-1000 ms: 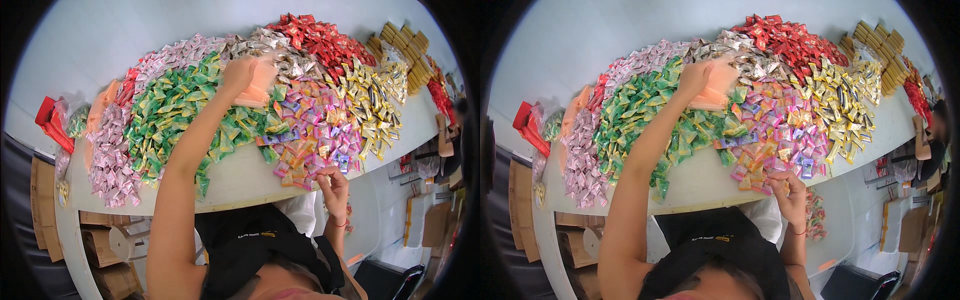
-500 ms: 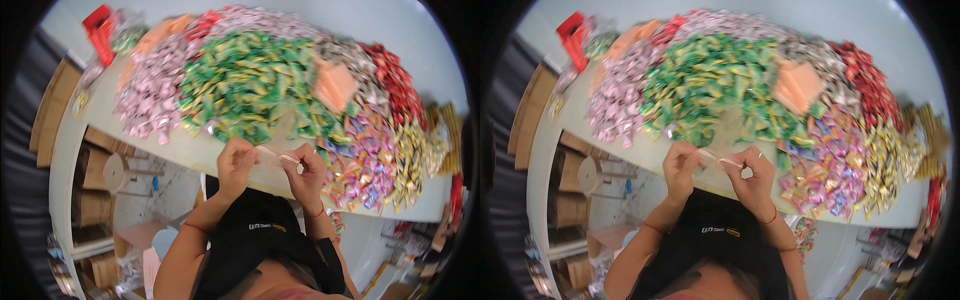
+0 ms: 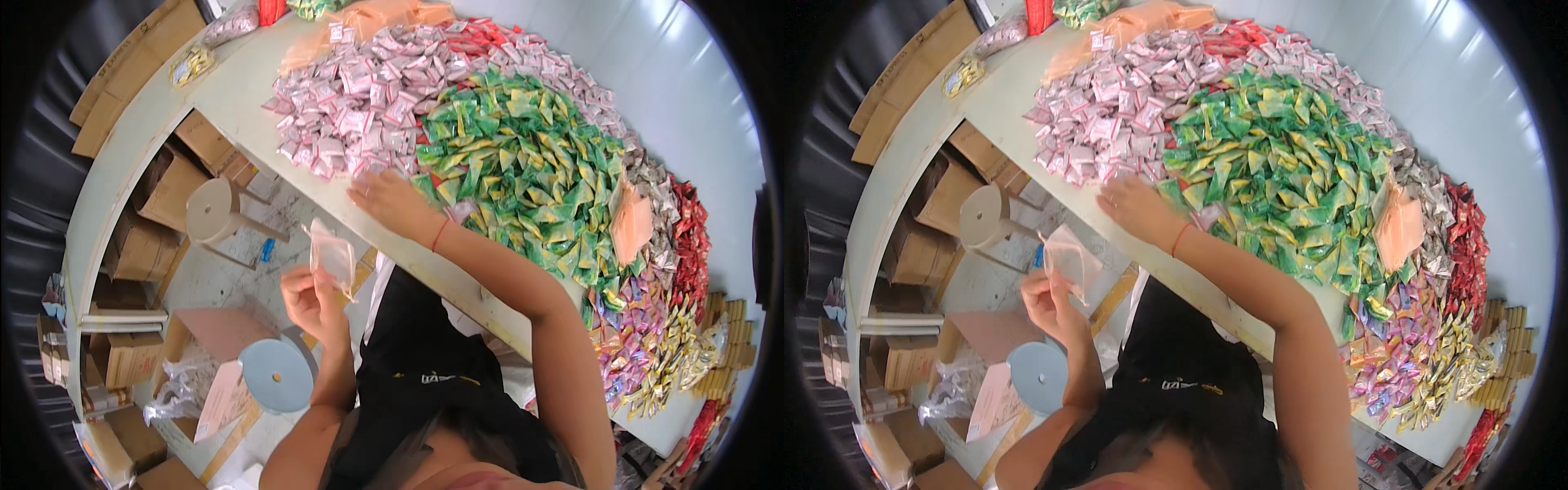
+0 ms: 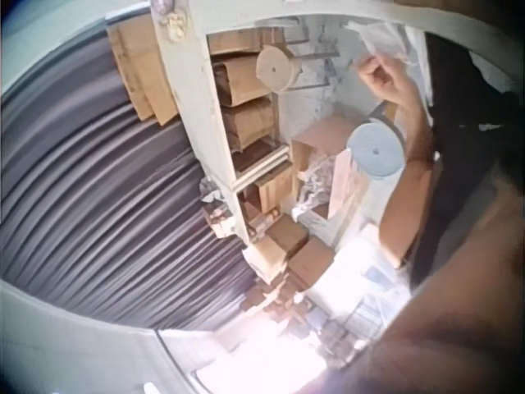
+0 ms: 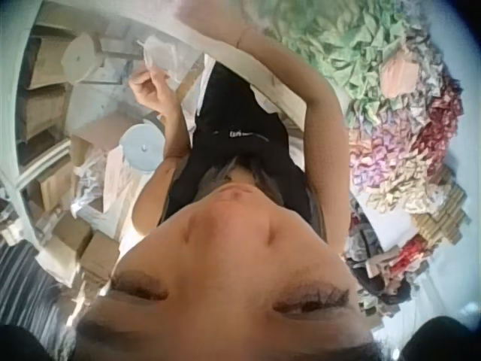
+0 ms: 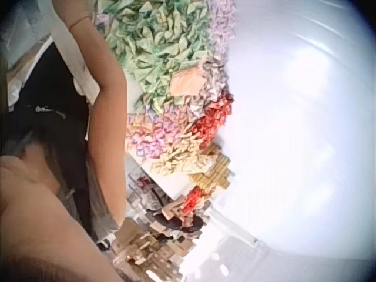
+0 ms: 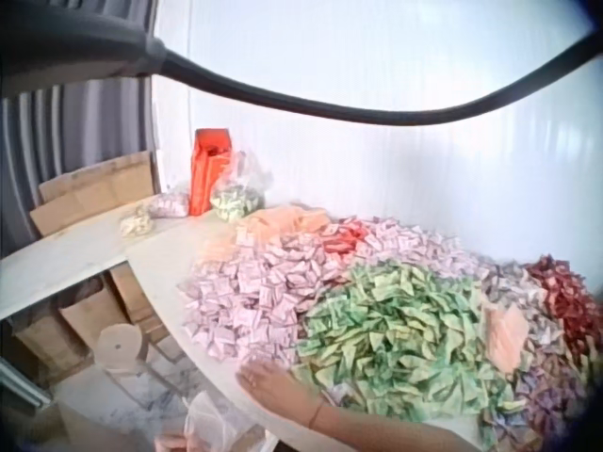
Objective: The person repeatedly picks small wrapped candies from a table and places them into small clear plastic bags. They seal each bag and set it aside on the table. The process is repeated continuously with candies of various colors.
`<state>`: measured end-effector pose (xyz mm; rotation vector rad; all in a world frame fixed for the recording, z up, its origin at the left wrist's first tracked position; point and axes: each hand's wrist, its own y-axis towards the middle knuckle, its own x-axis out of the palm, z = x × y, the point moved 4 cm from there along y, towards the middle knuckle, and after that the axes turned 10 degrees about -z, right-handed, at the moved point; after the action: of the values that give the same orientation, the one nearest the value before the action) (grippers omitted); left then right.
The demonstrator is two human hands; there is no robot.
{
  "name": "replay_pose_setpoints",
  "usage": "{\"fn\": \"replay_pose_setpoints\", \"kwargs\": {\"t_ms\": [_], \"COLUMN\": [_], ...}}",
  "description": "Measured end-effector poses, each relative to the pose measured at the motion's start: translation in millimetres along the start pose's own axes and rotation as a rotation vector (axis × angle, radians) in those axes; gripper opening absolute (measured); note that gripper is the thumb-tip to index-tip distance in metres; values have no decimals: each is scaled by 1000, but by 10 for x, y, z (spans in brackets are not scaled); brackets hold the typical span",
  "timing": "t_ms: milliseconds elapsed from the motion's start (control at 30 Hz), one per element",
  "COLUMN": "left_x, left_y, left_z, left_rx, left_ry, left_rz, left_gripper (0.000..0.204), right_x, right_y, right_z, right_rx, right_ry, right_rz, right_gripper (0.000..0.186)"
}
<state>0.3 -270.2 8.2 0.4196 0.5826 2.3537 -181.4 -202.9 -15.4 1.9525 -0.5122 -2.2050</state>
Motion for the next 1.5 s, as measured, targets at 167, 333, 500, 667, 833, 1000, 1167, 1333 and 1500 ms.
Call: {"fn": "replay_pose_setpoints", "kwargs": {"t_ms": [167,333,500,667,833,1000,1167,1333,1500], "left_x": [45,515,967,971,938,874,895,878,937], "left_y": [102,221,184,179,166,26,18,29,41], "left_z": [-299,-689,-862,-892,-942,-1104,-1064,-1061,-1072], "left_rx": [-88,0,3,-82,19,-58,-93,-62,-128], "left_ry": [-79,12,64,92,145,72,58,50,-28], "left_rz": [-11,-145,-285,-232,-257,-278,-276,-244,-219], "left_gripper": [11,13,13,14,13,11,11,14,11], "right_x": [-251,-889,-852,-194,177,-384,-1092,-1048,-935], "right_y": [157,200,-50,-166,-49,69,-848,-1338,-1622], "right_z": [276,1462,3321,4408,4819,4708,5142,5022,4965], "right_rx": [-64,451,938,720,791,776,1134,1292,1238], "right_ry": [104,398,14,-197,-222,-32,419,46,34], "right_rz": [-29,313,-6,-147,-335,-56,443,-158,83], "right_gripper": [27,23,28,21,24,32,41,50,46]}}
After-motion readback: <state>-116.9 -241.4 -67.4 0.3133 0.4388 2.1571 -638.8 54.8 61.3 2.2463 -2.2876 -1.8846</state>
